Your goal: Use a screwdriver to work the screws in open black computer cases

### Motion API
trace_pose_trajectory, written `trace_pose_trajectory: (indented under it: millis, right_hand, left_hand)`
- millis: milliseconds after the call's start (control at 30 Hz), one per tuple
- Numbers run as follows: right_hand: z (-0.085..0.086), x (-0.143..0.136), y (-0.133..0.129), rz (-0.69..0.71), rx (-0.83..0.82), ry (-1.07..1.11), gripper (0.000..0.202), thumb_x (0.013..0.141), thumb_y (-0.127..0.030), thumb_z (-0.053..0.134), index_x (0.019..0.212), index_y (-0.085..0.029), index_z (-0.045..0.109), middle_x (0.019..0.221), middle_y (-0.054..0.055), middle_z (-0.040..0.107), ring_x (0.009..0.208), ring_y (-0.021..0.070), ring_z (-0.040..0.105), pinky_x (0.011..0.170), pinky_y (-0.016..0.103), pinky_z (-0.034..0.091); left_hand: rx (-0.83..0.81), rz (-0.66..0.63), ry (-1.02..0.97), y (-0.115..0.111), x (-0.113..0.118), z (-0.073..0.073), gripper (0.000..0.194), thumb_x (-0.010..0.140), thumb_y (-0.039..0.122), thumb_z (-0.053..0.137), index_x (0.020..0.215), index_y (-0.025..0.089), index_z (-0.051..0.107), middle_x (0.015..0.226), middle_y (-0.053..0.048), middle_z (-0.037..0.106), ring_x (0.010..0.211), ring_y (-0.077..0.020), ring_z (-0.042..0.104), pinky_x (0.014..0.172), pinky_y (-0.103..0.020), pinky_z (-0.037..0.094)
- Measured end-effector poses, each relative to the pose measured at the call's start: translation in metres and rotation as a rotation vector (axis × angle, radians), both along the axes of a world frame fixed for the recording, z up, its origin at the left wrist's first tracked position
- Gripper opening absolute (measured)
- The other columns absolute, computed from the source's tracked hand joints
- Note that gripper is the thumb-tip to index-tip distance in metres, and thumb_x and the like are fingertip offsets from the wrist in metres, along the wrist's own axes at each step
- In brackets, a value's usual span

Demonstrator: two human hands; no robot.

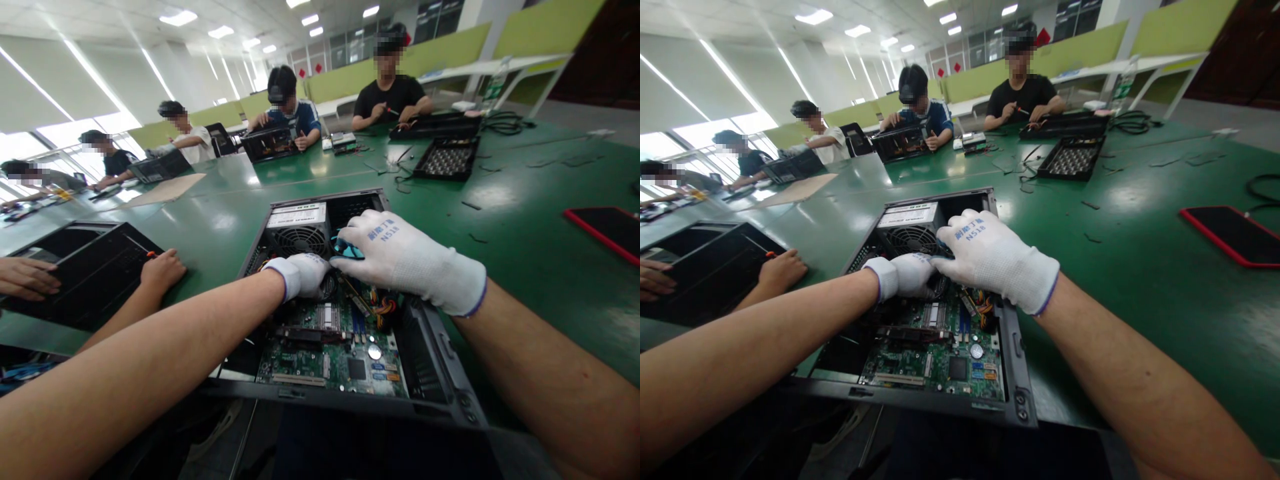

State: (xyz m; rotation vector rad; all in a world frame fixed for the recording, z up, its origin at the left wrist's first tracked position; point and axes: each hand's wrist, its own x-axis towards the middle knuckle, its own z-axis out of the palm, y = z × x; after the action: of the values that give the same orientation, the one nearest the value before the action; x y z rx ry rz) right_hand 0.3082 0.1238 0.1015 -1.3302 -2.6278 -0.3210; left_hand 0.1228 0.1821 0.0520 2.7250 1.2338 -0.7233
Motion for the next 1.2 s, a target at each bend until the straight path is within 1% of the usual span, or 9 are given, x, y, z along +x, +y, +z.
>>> trace_pose_trajectory:
  millis: [167, 500, 667, 800, 933, 1033, 1067, 1133, 1200]
  right_hand:
    - [0.003, -0.001, -0.001, -0.018, -0.017, -0.013, 0.048, 0.101, -0.057, 0.052, 0.113, -0.015, 0.071, 0.11, 0.016, 0.072, 0.102, 0.0298, 0.062, 0.084, 0.037, 0.04]
    - [-0.002, 0.0, 0.002, -0.018, 0.005, 0.027, 0.047, 0.101, -0.058, 0.053, 0.11, -0.015, 0.072, 0.107, 0.014, 0.072, 0.1, 0.0291, 0.062, 0.083, 0.036, 0.041]
    - [-0.003, 0.0, 0.002, -0.014, 0.002, 0.047, 0.045, 0.1, -0.056, 0.056, 0.11, -0.015, 0.073, 0.107, 0.014, 0.072, 0.1, 0.0296, 0.063, 0.084, 0.038, 0.043]
    - [-0.007, 0.002, 0.004, -0.01, 0.002, 0.098, 0.043, 0.099, -0.054, 0.06, 0.11, -0.015, 0.073, 0.105, 0.013, 0.072, 0.101, 0.0298, 0.063, 0.087, 0.039, 0.045]
    - [-0.006, 0.002, 0.004, -0.017, 0.008, 0.228, 0.039, 0.099, -0.052, 0.059, 0.105, -0.016, 0.073, 0.104, 0.012, 0.071, 0.099, 0.0287, 0.063, 0.089, 0.039, 0.047]
    - [-0.006, 0.006, 0.0, -0.055, -0.01, 0.433, 0.038, 0.097, -0.052, 0.059, 0.106, -0.016, 0.072, 0.112, 0.013, 0.071, 0.107, 0.0301, 0.063, 0.097, 0.043, 0.048]
    - [-0.009, 0.01, -0.002, -0.088, -0.011, 0.535, 0.042, 0.096, -0.054, 0.058, 0.111, -0.016, 0.071, 0.119, 0.014, 0.07, 0.114, 0.0313, 0.062, 0.103, 0.045, 0.047]
    - [-0.022, 0.021, -0.008, -0.21, -0.028, 0.752, 0.055, 0.095, -0.061, 0.056, 0.127, -0.017, 0.066, 0.136, 0.016, 0.064, 0.129, 0.0339, 0.057, 0.114, 0.05, 0.042]
    - [-0.039, 0.036, -0.015, -0.376, -0.109, 0.932, 0.073, 0.094, -0.069, 0.053, 0.146, -0.019, 0.054, 0.15, 0.018, 0.056, 0.14, 0.0371, 0.051, 0.118, 0.055, 0.039]
  left_hand:
    - [0.0, -0.01, -0.001, -0.001, -0.002, 0.001, 0.056, 0.083, 0.04, 0.077, 0.132, 0.016, 0.065, 0.136, -0.014, 0.07, 0.126, -0.0303, 0.066, 0.11, -0.035, 0.051]
    - [0.025, -0.021, 0.008, -0.001, -0.003, -0.003, 0.053, 0.081, 0.038, 0.075, 0.126, 0.012, 0.068, 0.127, -0.017, 0.073, 0.116, -0.0325, 0.071, 0.102, -0.038, 0.056]
    - [0.025, -0.023, 0.021, -0.003, 0.0, -0.002, 0.062, 0.078, 0.037, 0.08, 0.132, 0.012, 0.065, 0.128, -0.018, 0.073, 0.116, -0.0342, 0.072, 0.1, -0.039, 0.057]
    - [0.023, -0.004, 0.03, -0.006, 0.004, 0.002, 0.067, 0.073, 0.039, 0.084, 0.132, 0.012, 0.066, 0.125, -0.019, 0.075, 0.114, -0.0362, 0.072, 0.096, -0.041, 0.059]
    - [0.017, 0.039, -0.004, -0.005, 0.005, 0.006, 0.066, 0.075, 0.045, 0.079, 0.13, 0.012, 0.067, 0.124, -0.019, 0.075, 0.112, -0.036, 0.073, 0.094, -0.041, 0.06]
    - [0.013, 0.076, -0.056, -0.006, 0.004, 0.011, 0.069, 0.077, 0.051, 0.073, 0.133, 0.011, 0.065, 0.128, -0.02, 0.073, 0.115, -0.0362, 0.072, 0.097, -0.042, 0.059]
    - [0.013, 0.086, -0.077, -0.008, 0.003, 0.014, 0.071, 0.078, 0.052, 0.072, 0.134, 0.011, 0.063, 0.131, -0.021, 0.071, 0.117, -0.0366, 0.071, 0.098, -0.042, 0.058]
    - [0.012, 0.105, -0.125, -0.011, 0.0, 0.02, 0.073, 0.078, 0.053, 0.071, 0.135, 0.01, 0.061, 0.134, -0.022, 0.069, 0.121, -0.0367, 0.069, 0.101, -0.042, 0.057]
    - [0.009, 0.125, -0.178, -0.015, -0.003, 0.027, 0.072, 0.08, 0.054, 0.069, 0.135, 0.009, 0.059, 0.136, -0.022, 0.068, 0.123, -0.0348, 0.068, 0.101, -0.039, 0.057]
